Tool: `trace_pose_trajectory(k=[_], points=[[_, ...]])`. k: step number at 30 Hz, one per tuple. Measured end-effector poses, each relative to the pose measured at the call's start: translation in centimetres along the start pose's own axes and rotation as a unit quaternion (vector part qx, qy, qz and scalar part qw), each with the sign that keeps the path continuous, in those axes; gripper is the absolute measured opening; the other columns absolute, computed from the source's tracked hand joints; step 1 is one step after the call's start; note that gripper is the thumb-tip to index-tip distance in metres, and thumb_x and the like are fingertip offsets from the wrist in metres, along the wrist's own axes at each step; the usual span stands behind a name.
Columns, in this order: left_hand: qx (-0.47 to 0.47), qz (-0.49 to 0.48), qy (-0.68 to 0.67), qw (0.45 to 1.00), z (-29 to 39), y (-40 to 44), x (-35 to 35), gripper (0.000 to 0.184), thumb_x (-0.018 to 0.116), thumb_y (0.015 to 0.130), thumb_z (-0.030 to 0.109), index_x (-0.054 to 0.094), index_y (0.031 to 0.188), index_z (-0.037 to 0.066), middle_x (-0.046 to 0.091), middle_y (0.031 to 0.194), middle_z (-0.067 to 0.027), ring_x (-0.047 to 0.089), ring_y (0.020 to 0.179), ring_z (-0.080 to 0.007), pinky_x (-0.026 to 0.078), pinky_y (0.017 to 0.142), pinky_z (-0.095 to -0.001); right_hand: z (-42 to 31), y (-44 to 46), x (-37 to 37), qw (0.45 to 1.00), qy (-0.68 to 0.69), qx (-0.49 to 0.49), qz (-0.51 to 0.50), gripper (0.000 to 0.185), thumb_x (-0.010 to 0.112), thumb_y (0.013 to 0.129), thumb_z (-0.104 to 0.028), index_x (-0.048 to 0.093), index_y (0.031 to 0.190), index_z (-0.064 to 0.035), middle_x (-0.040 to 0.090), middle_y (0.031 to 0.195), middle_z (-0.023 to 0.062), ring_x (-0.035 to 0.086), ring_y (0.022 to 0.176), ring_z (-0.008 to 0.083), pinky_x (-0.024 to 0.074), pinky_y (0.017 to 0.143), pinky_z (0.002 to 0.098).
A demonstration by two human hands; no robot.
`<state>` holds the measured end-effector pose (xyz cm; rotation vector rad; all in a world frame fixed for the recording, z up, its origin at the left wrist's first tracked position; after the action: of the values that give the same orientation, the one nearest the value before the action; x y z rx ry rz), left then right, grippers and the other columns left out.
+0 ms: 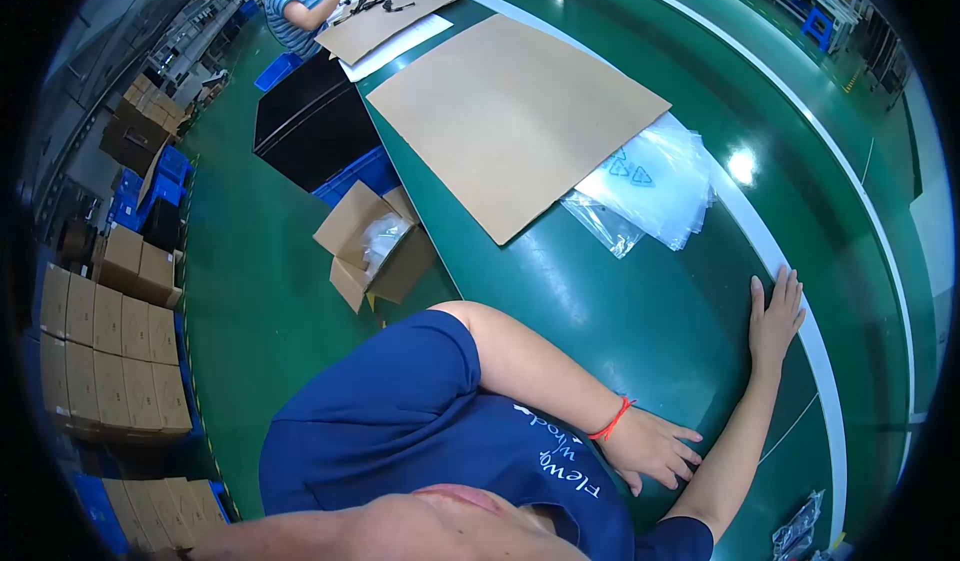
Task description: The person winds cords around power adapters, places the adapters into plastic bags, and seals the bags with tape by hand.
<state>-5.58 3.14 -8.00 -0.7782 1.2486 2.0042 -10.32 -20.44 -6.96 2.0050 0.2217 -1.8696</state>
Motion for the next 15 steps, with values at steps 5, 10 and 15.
trace_pose_trajectory(k=[5, 10, 15], points=[[-0.002, 0.0, -0.005, 1.0, 0.05, 0.02, -0.01, 0.052, 0.067, 0.079, 0.042, 0.059, 0.119, 0.01, 0.05, 0.133, -0.0106, 0.038, 0.131, -0.0324, 0.023, 0.108, -0.0579, -0.48, -0.25, -0.62, 1.0, -0.001, 0.01, -0.007, 0.065, 0.036, 0.095, -0.056, 0.032, 0.146, -0.017, 0.027, 0.153, 0.0086, 0.019, 0.143, 0.0244, 0.0091, 0.115, 0.0488], [0.0, -0.003, -0.004, 1.0, 0.01, 0.03, -0.05, 0.053, 0.067, 0.079, 0.042, 0.059, 0.119, 0.009, 0.05, 0.133, -0.0107, 0.038, 0.131, -0.0325, 0.023, 0.108, -0.0579, -0.46, -0.25, -0.62, 1.0, 0.004, 0.008, -0.007, 0.065, 0.036, 0.095, -0.056, 0.031, 0.146, -0.0169, 0.027, 0.153, 0.0084, 0.019, 0.143, 0.0243, 0.0084, 0.115, 0.0486], [-0.001, -0.001, -0.008, 1.0, -0.02, 0.03, -0.05, 0.053, 0.067, 0.079, 0.042, 0.058, 0.12, 0.009, 0.05, 0.133, -0.0107, 0.038, 0.131, -0.0323, 0.023, 0.108, -0.0579, -0.49, -0.22, -0.62, 1.0, 0.001, 0.01, -0.01, 0.065, 0.037, 0.095, -0.056, 0.031, 0.147, -0.017, 0.026, 0.153, 0.0082, 0.019, 0.143, 0.0242, 0.0081, 0.115, 0.0485]])
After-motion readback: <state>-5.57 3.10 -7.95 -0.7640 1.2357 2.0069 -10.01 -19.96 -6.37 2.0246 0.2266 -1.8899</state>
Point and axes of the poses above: each hand's wrist, its own y-axis towards the middle knuckle, its own x-axis out of the palm, z = x × y, the point moved 2 cm from there along y, towards the middle knuckle
